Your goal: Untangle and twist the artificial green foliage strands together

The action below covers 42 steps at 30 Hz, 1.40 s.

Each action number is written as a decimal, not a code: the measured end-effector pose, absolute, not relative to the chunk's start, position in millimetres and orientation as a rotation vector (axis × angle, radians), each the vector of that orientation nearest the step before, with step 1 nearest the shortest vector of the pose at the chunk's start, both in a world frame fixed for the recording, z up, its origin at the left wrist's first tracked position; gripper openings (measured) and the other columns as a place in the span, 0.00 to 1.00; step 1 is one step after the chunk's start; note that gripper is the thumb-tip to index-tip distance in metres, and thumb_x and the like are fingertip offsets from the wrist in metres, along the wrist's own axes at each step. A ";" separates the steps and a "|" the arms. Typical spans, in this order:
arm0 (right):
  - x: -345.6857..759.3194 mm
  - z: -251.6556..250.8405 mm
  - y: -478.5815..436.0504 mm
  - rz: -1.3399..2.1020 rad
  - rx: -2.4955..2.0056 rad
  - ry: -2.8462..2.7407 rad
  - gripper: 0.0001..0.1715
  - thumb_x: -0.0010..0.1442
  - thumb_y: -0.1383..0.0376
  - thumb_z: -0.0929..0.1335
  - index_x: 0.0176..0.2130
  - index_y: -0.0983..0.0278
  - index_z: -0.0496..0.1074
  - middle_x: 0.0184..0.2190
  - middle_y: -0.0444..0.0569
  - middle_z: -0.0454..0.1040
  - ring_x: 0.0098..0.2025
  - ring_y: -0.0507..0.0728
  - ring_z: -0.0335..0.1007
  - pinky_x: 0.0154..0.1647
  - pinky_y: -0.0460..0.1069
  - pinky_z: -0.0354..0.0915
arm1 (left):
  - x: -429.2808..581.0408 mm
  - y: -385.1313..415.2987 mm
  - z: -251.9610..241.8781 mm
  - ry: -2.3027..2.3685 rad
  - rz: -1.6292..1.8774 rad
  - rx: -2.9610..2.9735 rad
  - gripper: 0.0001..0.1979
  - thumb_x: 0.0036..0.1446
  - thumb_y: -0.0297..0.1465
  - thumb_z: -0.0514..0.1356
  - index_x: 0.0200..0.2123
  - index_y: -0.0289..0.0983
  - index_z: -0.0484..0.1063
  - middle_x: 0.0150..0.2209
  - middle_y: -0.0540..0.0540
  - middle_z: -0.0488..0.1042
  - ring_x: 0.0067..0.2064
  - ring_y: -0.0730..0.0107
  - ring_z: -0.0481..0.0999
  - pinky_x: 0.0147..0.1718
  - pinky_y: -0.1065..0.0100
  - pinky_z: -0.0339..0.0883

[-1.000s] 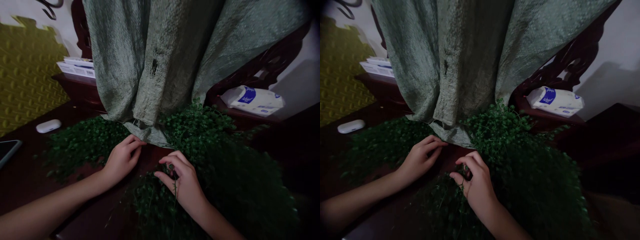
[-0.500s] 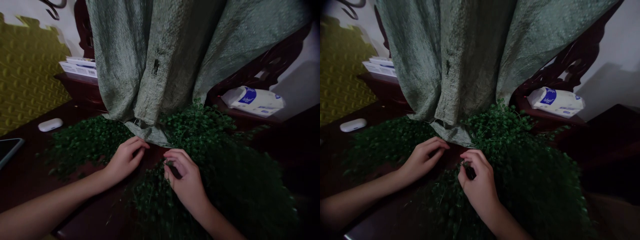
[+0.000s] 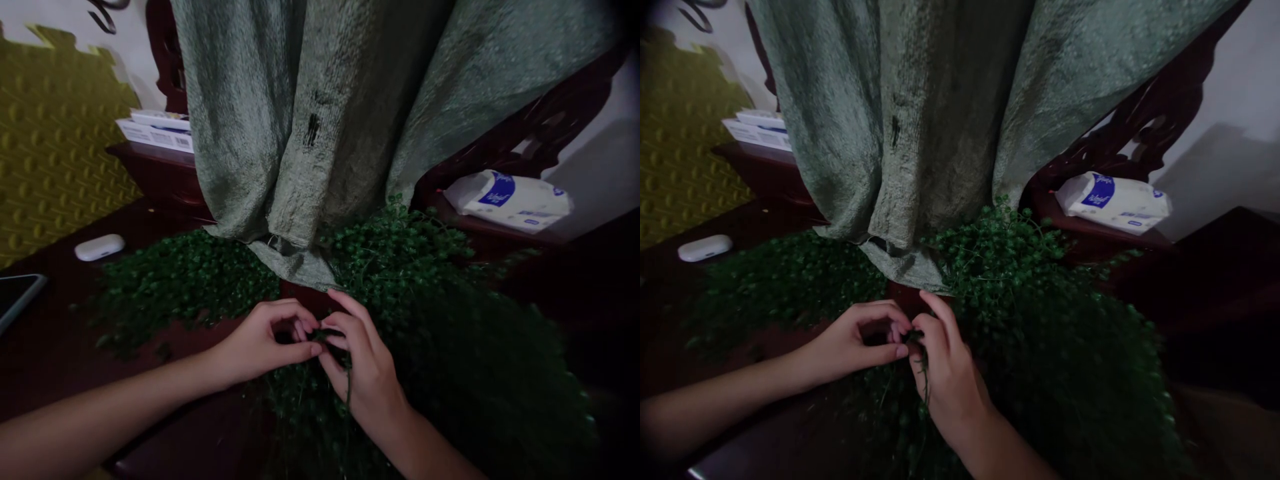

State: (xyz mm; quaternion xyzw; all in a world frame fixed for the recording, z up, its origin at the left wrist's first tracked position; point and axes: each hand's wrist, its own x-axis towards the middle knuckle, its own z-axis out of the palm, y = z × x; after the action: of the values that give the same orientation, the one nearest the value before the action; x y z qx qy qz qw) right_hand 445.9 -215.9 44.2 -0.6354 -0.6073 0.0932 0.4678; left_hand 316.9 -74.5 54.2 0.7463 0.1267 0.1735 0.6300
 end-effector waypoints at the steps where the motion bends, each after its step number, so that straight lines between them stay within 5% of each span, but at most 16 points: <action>1: 445.7 43.1 -217.3 0.215 -1.567 -1.554 0.25 0.59 0.77 0.63 0.53 0.59 0.61 0.64 0.57 0.54 0.49 0.58 0.73 0.46 0.51 0.76 | 317.0 -75.1 53.7 0.303 0.394 1.707 0.10 0.49 0.29 0.68 0.34 0.33 0.74 0.32 0.50 0.71 0.32 0.74 0.71 0.33 0.71 0.68; 7: 443.4 42.0 -215.2 0.167 -1.517 -1.558 0.21 0.62 0.75 0.62 0.54 0.62 0.61 0.62 0.58 0.58 0.49 0.55 0.72 0.44 0.47 0.75 | 318.6 -76.3 53.4 0.397 0.343 1.629 0.06 0.53 0.29 0.66 0.30 0.32 0.73 0.26 0.51 0.72 0.30 0.77 0.69 0.31 0.75 0.64; 12: 446.0 51.9 -209.7 0.043 -1.563 -1.603 0.19 0.60 0.75 0.65 0.50 0.59 0.66 0.51 0.50 0.72 0.48 0.57 0.71 0.48 0.52 0.71 | 321.4 -74.4 51.3 0.404 0.273 1.347 0.10 0.50 0.31 0.68 0.33 0.32 0.72 0.26 0.51 0.74 0.30 0.76 0.72 0.32 0.74 0.66; 19: 447.7 53.3 -208.0 0.103 -1.583 -1.589 0.14 0.60 0.72 0.65 0.45 0.60 0.69 0.38 0.47 0.76 0.38 0.55 0.70 0.40 0.50 0.66 | 323.2 -73.6 48.5 0.419 0.233 1.176 0.11 0.49 0.29 0.69 0.34 0.33 0.72 0.25 0.50 0.78 0.26 0.77 0.75 0.28 0.75 0.67; 23: 445.8 54.9 -207.4 0.023 -1.687 -1.658 0.07 0.60 0.72 0.64 0.38 0.63 0.69 0.30 0.45 0.72 0.32 0.54 0.67 0.42 0.53 0.60 | 322.9 -75.1 48.5 0.434 0.249 1.208 0.09 0.48 0.30 0.69 0.33 0.32 0.75 0.25 0.50 0.77 0.27 0.77 0.74 0.29 0.75 0.68; 28: 444.8 57.2 -206.0 -0.026 -1.808 -1.765 0.09 0.60 0.73 0.61 0.28 0.64 0.64 0.26 0.44 0.64 0.30 0.53 0.61 0.41 0.52 0.57 | 320.9 -78.0 49.3 0.451 0.266 1.411 0.08 0.51 0.30 0.66 0.34 0.32 0.77 0.24 0.50 0.76 0.28 0.76 0.72 0.31 0.74 0.66; 42: 442.5 57.0 -207.3 -0.136 -1.699 -1.783 0.12 0.56 0.74 0.62 0.23 0.63 0.60 0.22 0.41 0.57 0.26 0.51 0.54 0.36 0.50 0.56 | 318.6 -84.7 53.0 0.425 0.221 1.658 0.13 0.57 0.38 0.60 0.28 0.34 0.70 0.24 0.50 0.69 0.28 0.72 0.67 0.29 0.71 0.61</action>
State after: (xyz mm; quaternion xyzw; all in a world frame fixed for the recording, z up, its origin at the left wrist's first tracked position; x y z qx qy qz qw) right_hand 442.5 -207.3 57.0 -0.6499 -0.6821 -0.0521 0.3313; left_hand 318.6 -84.7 53.0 0.7298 0.1871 0.0974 0.6503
